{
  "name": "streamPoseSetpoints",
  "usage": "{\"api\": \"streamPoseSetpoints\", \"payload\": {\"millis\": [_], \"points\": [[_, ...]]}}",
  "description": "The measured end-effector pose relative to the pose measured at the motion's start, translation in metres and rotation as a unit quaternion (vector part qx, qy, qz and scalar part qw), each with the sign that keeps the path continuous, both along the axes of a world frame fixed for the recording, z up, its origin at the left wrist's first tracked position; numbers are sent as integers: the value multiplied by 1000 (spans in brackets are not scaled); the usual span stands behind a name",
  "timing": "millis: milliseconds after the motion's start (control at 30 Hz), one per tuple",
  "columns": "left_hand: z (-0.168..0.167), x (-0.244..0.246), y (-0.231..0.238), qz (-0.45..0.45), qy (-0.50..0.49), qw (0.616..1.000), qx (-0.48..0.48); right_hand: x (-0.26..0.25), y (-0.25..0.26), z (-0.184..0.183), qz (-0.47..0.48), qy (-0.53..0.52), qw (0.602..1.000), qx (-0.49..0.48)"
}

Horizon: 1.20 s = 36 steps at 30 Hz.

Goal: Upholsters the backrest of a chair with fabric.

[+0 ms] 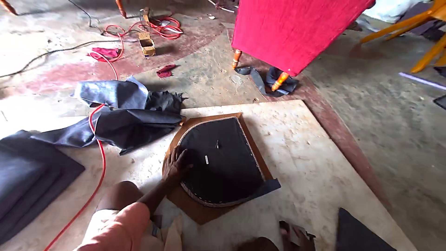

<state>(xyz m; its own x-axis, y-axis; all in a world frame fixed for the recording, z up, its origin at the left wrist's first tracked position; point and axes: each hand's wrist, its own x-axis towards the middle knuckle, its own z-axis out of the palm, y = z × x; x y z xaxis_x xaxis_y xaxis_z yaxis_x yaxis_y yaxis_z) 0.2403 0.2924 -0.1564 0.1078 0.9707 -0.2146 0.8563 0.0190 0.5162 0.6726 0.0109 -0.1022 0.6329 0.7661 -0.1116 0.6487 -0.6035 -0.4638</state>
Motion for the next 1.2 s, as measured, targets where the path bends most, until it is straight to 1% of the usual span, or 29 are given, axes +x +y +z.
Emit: {"api": "streamPoseSetpoints", "payload": {"millis": [67, 133, 167, 267, 333, 367, 400, 433, 467, 500, 533, 567, 600, 667, 700, 733, 767, 800, 833, 867, 933, 1000, 1100, 1133, 1200], "points": [[-3, 6, -15, 62, -113, 991, -21, -33, 48, 8, 24, 94, 995, 33], [-9, 23, -27, 118, -154, 981, -22, -72, 90, 5, 28, 150, 987, 52], [-9, 32, -36, 135, -155, 978, -27, -89, 105, 0, 33, 152, 986, 62], [2, 60, -73, 150, -170, 971, -80, -126, 131, -11, 77, 59, 988, 119], [11, 79, -109, 121, -216, 959, -137, -143, 136, -13, 103, -6, 987, 126], [15, 87, -129, 83, -256, 949, -165, -149, 137, -16, 111, -36, 986, 123], [17, 91, -147, 18, -291, 939, -184, -153, 137, -19, 117, -44, 985, 122], [19, 93, -160, -78, -304, 929, -198, -157, 136, -22, 122, -41, 984, 124], [18, 94, -165, -191, -281, 918, -204, -159, 135, -22, 128, -35, 984, 120], [18, 95, -164, -287, -234, 905, -212, -160, 133, -22, 132, -37, 984, 112], [16, 95, -159, -336, -192, 895, -220, -160, 130, -22, 135, -41, 984, 106], [18, 93, -151, -330, -180, 899, -226, -158, 127, -21, 139, -44, 984, 101], [20, 88, -141, -288, -190, 913, -217, -157, 125, -18, 147, -48, 983, 96], [28, 67, -107, -137, -240, 946, -168, -156, 125, -15, 163, -59, 981, 90], [29, 56, -86, -50, -287, 947, -134, -158, 128, -16, 173, -70, 978, 91], [27, 46, -63, 32, -331, 938, -96, -162, 133, -19, 188, -75, 975, 93], [27, 36, -41, 97, -347, 930, -73, -168, 140, -20, 206, -74, 971, 94], [25, 27, -19, 142, -343, 925, -73, -177, 149, -22, 224, -75, 967, 95], [21, 18, 0, 163, -332, 925, -89, -187, 160, -24, 241, -80, 962, 96], [17, 11, 18, 165, -318, 927, -110, -200, 173, -24, 254, -82, 959, 94], [11, 5, 46, 149, -302, 930, -148, -226, 203, -23, 276, -86, 953, 91], [2, 12, 64, 153, -309, 925, -162, -244, 234, -24, 289, -118, 947, 73], [-18, 16, 83, 204, -340, 902, -169, -265, 282, -28, 282, -161, 945, 27], [-23, 15, 91, 207, -338, 900, -180, -271, 297, -30, 281, -178, 943, 11], [-20, 10, 108, 164, -295, 913, -229, -278, 317, -36, 280, -210, 936, -16]]}}
